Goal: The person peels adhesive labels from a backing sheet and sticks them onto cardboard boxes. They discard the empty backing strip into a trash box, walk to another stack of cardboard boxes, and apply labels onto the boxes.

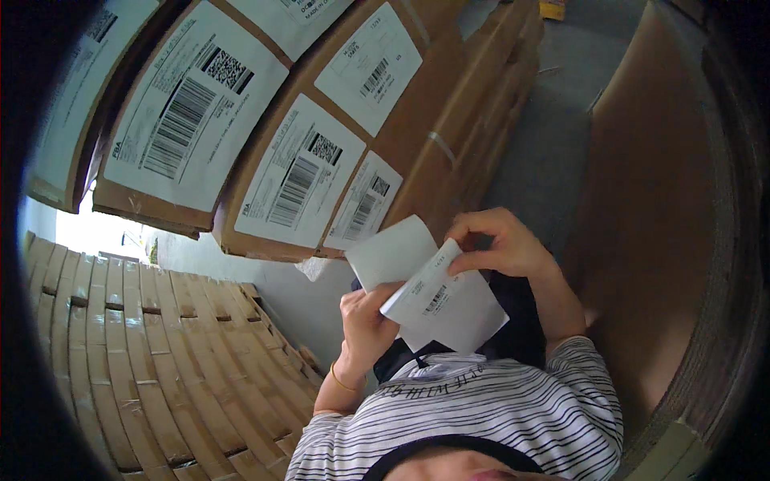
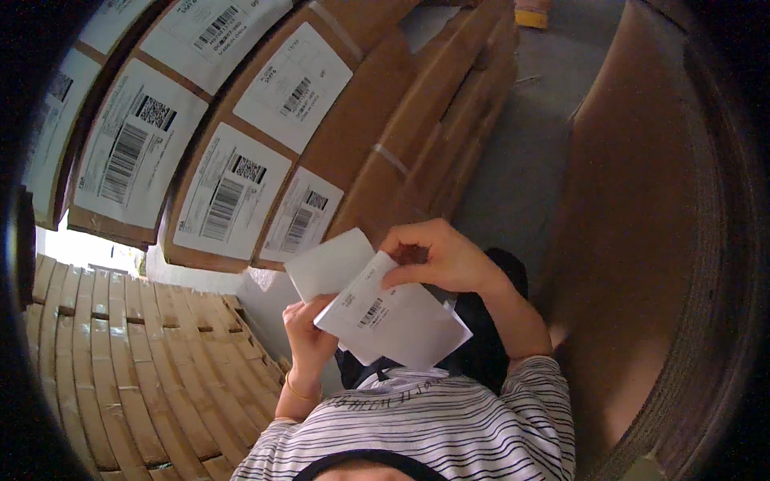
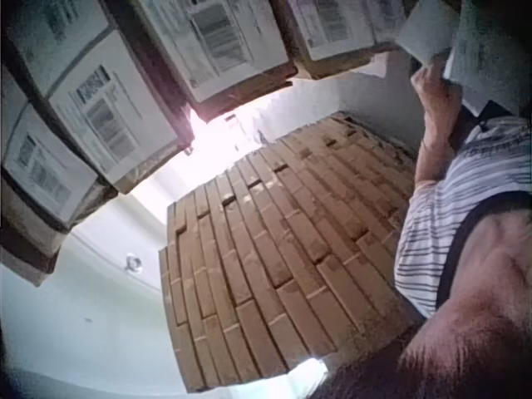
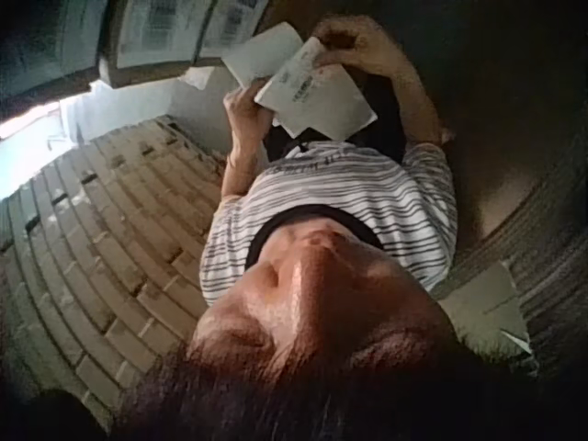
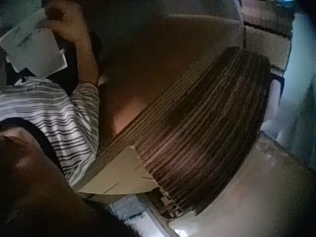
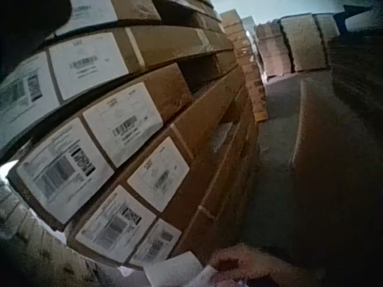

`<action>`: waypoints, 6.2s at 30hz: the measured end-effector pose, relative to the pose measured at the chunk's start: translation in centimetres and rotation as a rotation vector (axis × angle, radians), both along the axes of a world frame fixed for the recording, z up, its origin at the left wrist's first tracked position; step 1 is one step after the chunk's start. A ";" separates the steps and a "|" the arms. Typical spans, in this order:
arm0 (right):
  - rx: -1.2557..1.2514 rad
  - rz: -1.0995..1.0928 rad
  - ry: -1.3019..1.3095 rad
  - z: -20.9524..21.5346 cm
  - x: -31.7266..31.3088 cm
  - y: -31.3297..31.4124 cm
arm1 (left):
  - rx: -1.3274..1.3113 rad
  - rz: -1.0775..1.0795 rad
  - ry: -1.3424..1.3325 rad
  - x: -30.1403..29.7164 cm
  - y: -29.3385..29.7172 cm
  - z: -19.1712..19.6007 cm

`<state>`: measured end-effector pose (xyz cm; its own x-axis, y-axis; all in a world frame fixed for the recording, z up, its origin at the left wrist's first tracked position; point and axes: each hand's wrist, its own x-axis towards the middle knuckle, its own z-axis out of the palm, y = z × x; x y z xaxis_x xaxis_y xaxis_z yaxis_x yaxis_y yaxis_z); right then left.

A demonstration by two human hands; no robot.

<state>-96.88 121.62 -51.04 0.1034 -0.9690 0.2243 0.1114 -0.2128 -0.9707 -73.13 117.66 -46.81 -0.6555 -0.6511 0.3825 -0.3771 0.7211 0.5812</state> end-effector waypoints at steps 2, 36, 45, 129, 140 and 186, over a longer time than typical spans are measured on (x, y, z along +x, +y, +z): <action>-0.119 -0.006 0.082 -0.7 -0.1 -0.6 | 0.050 -0.032 -0.009 0.5 0.2 -0.2; -0.634 -0.477 0.018 0.9 -4.6 -13.0 | -0.063 -0.102 -0.278 4.3 0.8 -3.3; -0.676 -0.519 0.065 1.1 -4.6 -13.6 | -0.073 -0.133 -0.279 4.8 0.6 -3.7; 0.684 -0.216 -0.203 25.9 4.4 3.8 | 0.227 -0.584 -0.523 -1.1 -7.5 28.1; 0.170 0.084 0.310 43.9 13.9 -4.4 | 0.049 0.557 -0.025 16.3 -7.6 45.3; 0.468 0.276 -0.485 26.2 56.4 -76.8 | -1.120 1.025 1.055 58.8 -62.4 64.0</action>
